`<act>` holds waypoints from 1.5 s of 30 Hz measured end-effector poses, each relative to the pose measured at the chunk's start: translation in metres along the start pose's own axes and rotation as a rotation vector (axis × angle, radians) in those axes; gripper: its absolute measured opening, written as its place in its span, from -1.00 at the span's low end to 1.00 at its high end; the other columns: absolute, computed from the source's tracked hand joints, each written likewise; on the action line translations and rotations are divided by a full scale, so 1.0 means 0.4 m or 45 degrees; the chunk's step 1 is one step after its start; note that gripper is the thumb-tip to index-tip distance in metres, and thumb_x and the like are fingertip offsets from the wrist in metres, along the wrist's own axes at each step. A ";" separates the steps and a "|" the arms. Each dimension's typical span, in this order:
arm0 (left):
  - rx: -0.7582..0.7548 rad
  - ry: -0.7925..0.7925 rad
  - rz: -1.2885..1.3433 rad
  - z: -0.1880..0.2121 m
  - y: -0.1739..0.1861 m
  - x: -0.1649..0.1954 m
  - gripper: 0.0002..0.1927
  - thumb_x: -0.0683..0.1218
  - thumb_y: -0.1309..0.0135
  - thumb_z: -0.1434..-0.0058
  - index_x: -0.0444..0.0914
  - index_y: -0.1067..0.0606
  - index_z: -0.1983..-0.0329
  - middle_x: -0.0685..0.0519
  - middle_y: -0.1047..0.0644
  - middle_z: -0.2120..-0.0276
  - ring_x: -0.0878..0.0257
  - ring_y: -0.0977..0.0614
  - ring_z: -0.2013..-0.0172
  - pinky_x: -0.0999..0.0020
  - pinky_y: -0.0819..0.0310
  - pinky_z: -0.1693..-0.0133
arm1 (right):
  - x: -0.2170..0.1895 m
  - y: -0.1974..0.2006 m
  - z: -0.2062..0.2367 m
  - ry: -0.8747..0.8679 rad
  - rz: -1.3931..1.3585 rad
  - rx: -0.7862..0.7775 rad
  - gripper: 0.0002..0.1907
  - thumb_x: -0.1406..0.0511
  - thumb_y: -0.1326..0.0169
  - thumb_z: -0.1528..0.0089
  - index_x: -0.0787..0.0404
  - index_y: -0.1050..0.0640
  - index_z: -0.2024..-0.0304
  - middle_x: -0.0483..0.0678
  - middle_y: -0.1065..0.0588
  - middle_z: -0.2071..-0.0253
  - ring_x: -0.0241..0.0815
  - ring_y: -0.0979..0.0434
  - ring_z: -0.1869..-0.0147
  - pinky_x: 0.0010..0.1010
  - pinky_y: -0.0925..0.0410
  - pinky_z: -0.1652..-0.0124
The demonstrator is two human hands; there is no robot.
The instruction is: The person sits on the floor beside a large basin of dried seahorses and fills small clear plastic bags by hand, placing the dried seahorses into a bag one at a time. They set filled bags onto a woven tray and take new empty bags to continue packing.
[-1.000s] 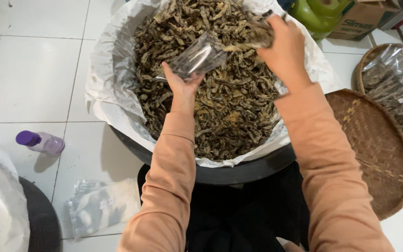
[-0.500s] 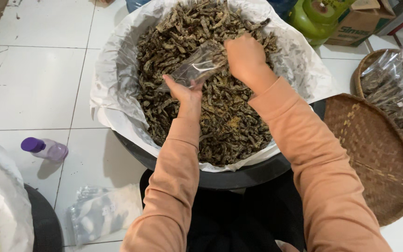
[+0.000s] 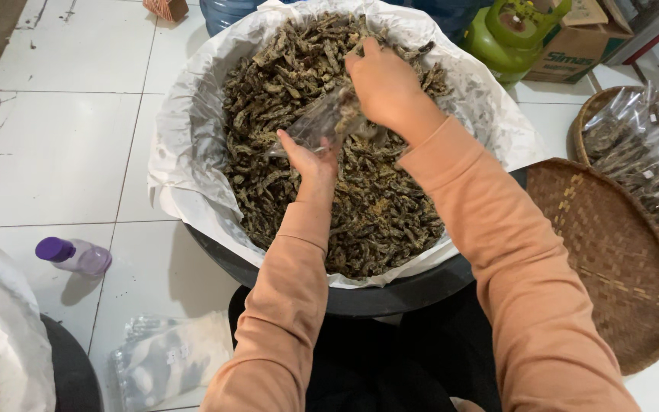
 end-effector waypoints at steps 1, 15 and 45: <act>0.001 0.006 -0.014 -0.002 0.001 0.001 -0.09 0.43 -0.01 -0.16 0.00 -0.04 -0.47 -0.12 -0.07 -0.38 -0.07 -0.27 -0.22 -0.12 -0.42 -0.19 | -0.003 0.019 0.002 0.064 -0.158 0.008 -0.43 0.42 -0.37 0.01 0.28 -0.51 -0.05 0.30 -0.36 -0.14 0.30 -0.53 0.02 -0.03 -0.46 0.11; -0.334 0.016 0.141 -0.011 -0.054 0.016 -0.05 0.51 0.47 -0.31 -0.21 -0.08 -0.52 -0.24 -0.23 -0.38 -0.23 -0.27 -0.37 -0.24 -0.22 -0.30 | 0.070 0.032 0.002 0.060 -1.264 0.066 -0.87 0.38 -0.22 -0.28 0.29 -0.56 0.15 -0.14 -0.56 0.21 -0.34 -0.57 0.18 -0.44 -0.50 0.29; -0.531 -0.223 0.307 -0.089 -0.080 0.421 -0.12 0.32 0.00 -0.21 -0.19 -0.11 -0.48 -0.25 -0.16 -0.40 -0.27 -0.23 -0.36 -0.39 -0.19 -0.29 | -0.018 -0.619 -0.071 -0.365 -1.181 -0.060 -0.44 0.43 -0.28 -0.05 0.05 -0.55 -0.11 0.00 -0.62 -0.03 -0.07 -0.64 -0.08 -0.18 -0.49 -0.08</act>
Point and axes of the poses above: each hand's wrist, its own z-axis away from the middle knuckle, its own y-axis out of the back of the hand, x = y × z, the point moved 8 cm from there along -z, towards the middle knuckle
